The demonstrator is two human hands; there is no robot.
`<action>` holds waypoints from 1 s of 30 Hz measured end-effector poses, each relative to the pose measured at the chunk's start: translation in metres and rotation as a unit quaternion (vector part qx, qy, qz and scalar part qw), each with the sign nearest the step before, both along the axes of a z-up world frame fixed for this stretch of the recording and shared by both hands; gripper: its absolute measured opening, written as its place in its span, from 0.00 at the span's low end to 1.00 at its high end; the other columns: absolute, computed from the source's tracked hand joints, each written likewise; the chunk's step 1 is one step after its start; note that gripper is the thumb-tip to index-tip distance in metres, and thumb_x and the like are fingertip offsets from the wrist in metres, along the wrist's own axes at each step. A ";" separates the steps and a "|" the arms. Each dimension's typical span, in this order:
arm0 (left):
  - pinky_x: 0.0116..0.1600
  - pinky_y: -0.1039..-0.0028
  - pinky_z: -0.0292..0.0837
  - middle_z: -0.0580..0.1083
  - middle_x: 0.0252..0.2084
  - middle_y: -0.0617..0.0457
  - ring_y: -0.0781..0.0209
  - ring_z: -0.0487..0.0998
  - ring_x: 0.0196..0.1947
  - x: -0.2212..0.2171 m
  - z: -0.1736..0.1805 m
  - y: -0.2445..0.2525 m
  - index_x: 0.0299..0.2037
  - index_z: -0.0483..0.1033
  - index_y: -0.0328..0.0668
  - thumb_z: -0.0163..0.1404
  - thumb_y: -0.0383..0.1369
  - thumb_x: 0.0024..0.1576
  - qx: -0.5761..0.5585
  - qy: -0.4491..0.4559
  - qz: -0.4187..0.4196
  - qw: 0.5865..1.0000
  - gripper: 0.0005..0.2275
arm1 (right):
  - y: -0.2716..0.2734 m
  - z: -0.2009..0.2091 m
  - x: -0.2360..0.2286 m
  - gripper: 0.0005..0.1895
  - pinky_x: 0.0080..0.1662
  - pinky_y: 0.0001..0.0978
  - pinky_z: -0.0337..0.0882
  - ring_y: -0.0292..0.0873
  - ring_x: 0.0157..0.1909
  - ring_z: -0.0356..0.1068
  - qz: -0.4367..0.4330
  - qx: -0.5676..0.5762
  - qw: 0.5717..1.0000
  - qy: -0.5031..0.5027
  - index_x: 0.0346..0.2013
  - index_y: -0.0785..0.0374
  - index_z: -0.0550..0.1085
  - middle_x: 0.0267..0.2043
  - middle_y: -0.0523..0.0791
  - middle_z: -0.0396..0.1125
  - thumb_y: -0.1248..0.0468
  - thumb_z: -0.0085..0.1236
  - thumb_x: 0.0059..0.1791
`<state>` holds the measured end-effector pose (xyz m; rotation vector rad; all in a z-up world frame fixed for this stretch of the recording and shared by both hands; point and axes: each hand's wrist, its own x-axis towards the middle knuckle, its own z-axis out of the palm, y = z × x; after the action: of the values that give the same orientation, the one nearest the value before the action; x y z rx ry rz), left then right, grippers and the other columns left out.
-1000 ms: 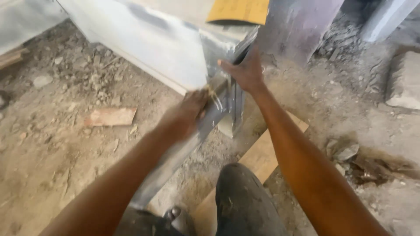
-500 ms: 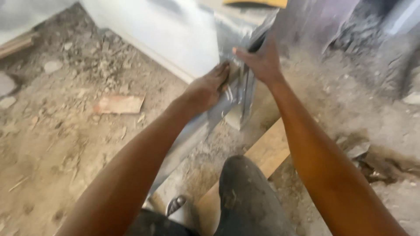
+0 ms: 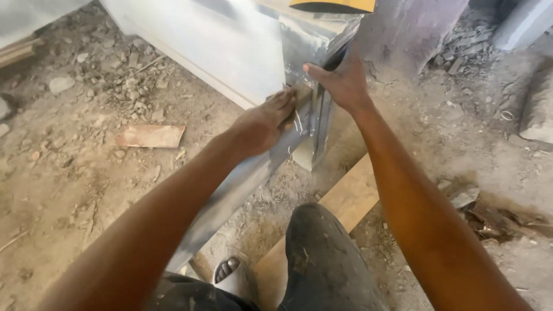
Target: The person sands the edge of a metal frame using a sanding block. They hold the frame steady with one hand while moving the sanding block back and forth along the metal surface to smooth it.
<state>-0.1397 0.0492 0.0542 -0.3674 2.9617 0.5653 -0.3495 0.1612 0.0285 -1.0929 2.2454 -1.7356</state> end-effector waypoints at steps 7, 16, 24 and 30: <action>0.77 0.35 0.64 0.52 0.89 0.42 0.32 0.53 0.86 0.003 -0.038 -0.030 0.87 0.48 0.45 0.43 0.43 0.75 -0.038 0.123 -0.097 0.987 0.31 | -0.012 -0.012 -0.008 0.66 0.76 0.63 0.65 0.71 0.82 0.57 -0.006 0.030 0.999 -0.020 0.82 0.70 0.45 0.83 0.64 0.57 0.37 0.79 0.51; 0.80 0.40 0.59 0.45 0.90 0.46 0.37 0.44 0.88 0.041 -0.016 -0.002 0.87 0.46 0.47 0.51 0.26 0.68 -0.024 0.026 -0.033 0.999 0.37 | -0.008 -0.015 -0.008 0.39 0.39 0.35 0.69 0.35 0.34 0.56 -0.014 0.044 0.999 0.013 0.59 0.58 0.58 0.30 0.34 0.50 0.43 0.79 0.55; 0.58 0.67 0.58 0.51 0.88 0.45 0.50 0.63 0.70 0.035 -0.004 0.004 0.85 0.49 0.41 0.46 0.23 0.72 0.008 0.122 -0.109 0.987 0.31 | 0.007 0.003 -0.001 0.51 0.63 0.57 0.71 0.59 0.70 0.67 -0.016 0.085 0.996 -0.008 0.71 0.69 0.65 0.69 0.57 0.65 0.35 0.76 0.50; 0.78 0.51 0.67 0.76 0.72 0.43 0.47 0.75 0.73 0.116 0.008 0.021 0.69 0.80 0.41 0.50 0.26 0.70 0.241 0.152 -0.091 0.954 0.18 | 0.040 -0.028 0.060 0.52 0.75 0.69 0.65 0.69 0.79 0.63 0.013 -0.023 0.999 -0.041 0.83 0.63 0.49 0.83 0.61 0.58 0.45 0.69 0.57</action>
<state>-0.0241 0.0700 0.0618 0.0464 2.9369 1.3843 -0.2891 0.2010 0.0009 -1.0344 2.1436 -1.7966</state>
